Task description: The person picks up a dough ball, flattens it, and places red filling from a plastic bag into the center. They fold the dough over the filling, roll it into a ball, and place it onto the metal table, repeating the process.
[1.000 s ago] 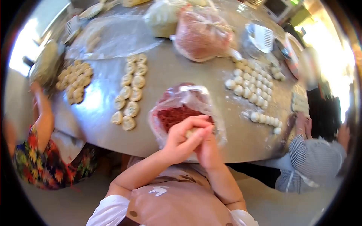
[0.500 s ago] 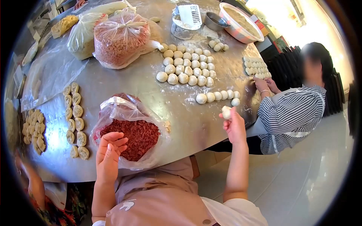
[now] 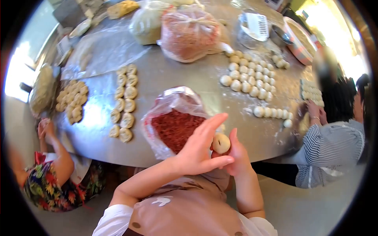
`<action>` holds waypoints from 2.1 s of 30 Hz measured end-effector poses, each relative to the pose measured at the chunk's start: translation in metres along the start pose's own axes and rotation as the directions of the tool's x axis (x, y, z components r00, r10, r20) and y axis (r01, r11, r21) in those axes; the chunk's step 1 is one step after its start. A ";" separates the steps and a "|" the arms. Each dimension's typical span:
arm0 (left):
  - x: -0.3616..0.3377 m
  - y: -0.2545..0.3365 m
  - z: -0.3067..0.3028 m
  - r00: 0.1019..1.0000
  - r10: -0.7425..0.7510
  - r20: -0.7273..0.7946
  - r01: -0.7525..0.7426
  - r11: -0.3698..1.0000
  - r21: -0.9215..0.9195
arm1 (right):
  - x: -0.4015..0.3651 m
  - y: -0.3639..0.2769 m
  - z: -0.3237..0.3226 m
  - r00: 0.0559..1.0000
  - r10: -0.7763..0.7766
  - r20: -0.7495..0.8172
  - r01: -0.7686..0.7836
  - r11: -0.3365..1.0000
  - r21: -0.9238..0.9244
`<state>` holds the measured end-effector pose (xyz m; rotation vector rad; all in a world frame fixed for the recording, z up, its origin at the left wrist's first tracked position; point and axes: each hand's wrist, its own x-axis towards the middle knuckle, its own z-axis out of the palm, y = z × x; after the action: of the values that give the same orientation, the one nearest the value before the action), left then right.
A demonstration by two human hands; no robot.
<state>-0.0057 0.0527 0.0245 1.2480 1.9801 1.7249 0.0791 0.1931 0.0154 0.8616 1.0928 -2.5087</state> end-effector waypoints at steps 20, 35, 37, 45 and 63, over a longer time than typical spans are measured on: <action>-0.038 -0.012 -0.028 0.975 -0.208 -0.084 0.101 0.744 -0.661 | 0.016 0.044 0.034 0.908 -0.318 0.273 0.410 0.804 -0.430; -0.036 -0.026 -0.004 0.968 -0.251 -0.026 0.203 0.833 -0.514 | 0.007 0.047 0.038 0.865 -0.465 0.191 0.499 0.752 -0.431; -0.041 -0.029 0.004 0.957 -0.289 -0.027 0.209 0.749 -0.628 | 0.003 0.038 0.034 0.860 -0.470 0.198 0.509 0.757 -0.410; -0.049 -0.023 -0.029 0.848 -0.530 0.007 0.443 0.703 -0.557 | -0.017 -0.051 -0.123 0.451 -0.863 -0.226 0.103 0.302 -0.948; -0.101 -0.010 -0.064 0.678 -0.696 -0.238 0.382 0.609 -0.695 | 0.001 -0.108 -0.258 0.367 -0.907 -0.205 -0.424 0.033 -0.905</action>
<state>0.0093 -0.0630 -0.0010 -0.0797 1.5299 2.1510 0.1347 0.4566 -0.0624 1.4242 3.0923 -0.2529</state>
